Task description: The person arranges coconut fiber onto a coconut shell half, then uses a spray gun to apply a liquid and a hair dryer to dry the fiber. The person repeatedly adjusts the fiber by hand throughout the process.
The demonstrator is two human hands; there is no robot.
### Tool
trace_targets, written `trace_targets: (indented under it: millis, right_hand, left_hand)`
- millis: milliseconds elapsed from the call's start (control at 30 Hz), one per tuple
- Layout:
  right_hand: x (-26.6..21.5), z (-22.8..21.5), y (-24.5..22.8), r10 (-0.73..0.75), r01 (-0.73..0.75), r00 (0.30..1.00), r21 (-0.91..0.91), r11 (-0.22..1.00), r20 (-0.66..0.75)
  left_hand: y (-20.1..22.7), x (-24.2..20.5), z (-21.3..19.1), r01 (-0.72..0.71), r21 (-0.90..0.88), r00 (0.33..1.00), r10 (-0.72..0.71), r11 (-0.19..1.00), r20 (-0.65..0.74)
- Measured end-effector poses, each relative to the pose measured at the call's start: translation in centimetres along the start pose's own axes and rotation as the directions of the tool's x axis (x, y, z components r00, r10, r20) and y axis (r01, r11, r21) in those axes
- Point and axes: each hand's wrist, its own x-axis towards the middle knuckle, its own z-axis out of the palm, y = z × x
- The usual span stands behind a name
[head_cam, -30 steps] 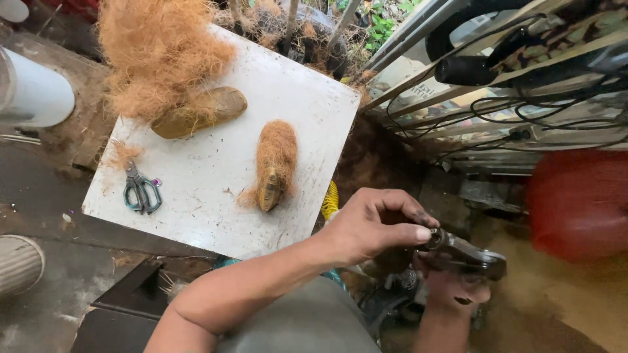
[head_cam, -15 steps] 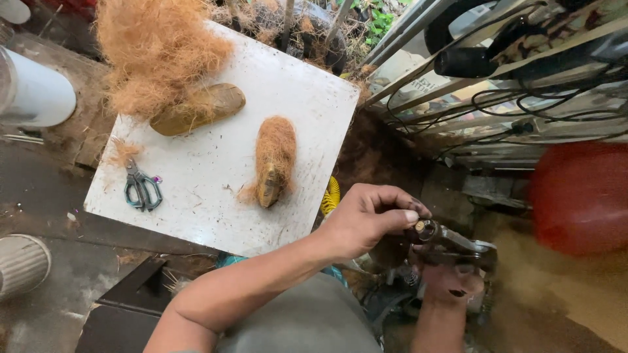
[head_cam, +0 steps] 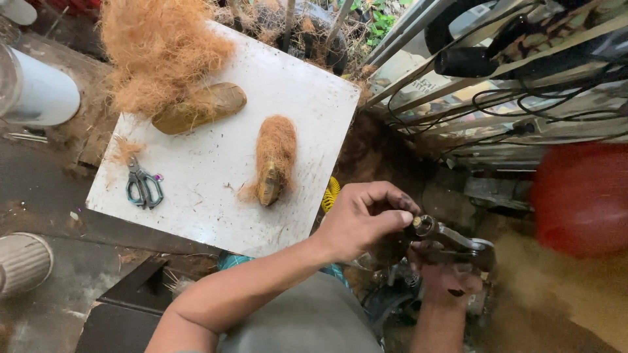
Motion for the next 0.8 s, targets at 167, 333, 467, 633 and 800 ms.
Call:
trace_targets:
  millis: [167, 333, 467, 633, 800]
  right_hand:
    - [-3.0, -3.2, 0.5, 0.041, -0.041, 0.999, 0.007, 0.999, -0.008]
    - [-4.0, -3.0, 0.1, 0.045, -0.037, 0.987, 0.05, 0.998, -0.153]
    - [-4.2, -3.6, -0.7, 0.166, -0.167, 0.972, 0.009, 0.986, -0.166]
    - [-2.2, -1.9, -1.0, 0.109, -0.108, 0.991, 0.015, 0.994, -0.082]
    - [-1.9, -0.9, -0.9, 0.08, -0.091, 0.982, -0.057, 0.994, -0.172]
  left_hand:
    - [0.9, -0.4, -0.3, -0.274, 0.251, 0.959, 0.284, 0.928, -0.005]
    - [0.3, 0.5, -1.5, -0.606, 0.476, 0.784, 0.582, 0.638, 0.218]
    - [1.2, 1.2, -2.4, -0.648, 0.572, 0.76, 0.48, 0.503, 0.438]
    - [0.7, 1.5, -2.2, -0.676, 0.626, 0.735, 0.414, 0.388, 0.537]
    - [0.2, 1.7, -1.6, -0.712, 0.58, 0.686, 0.569, 0.395, 0.454]
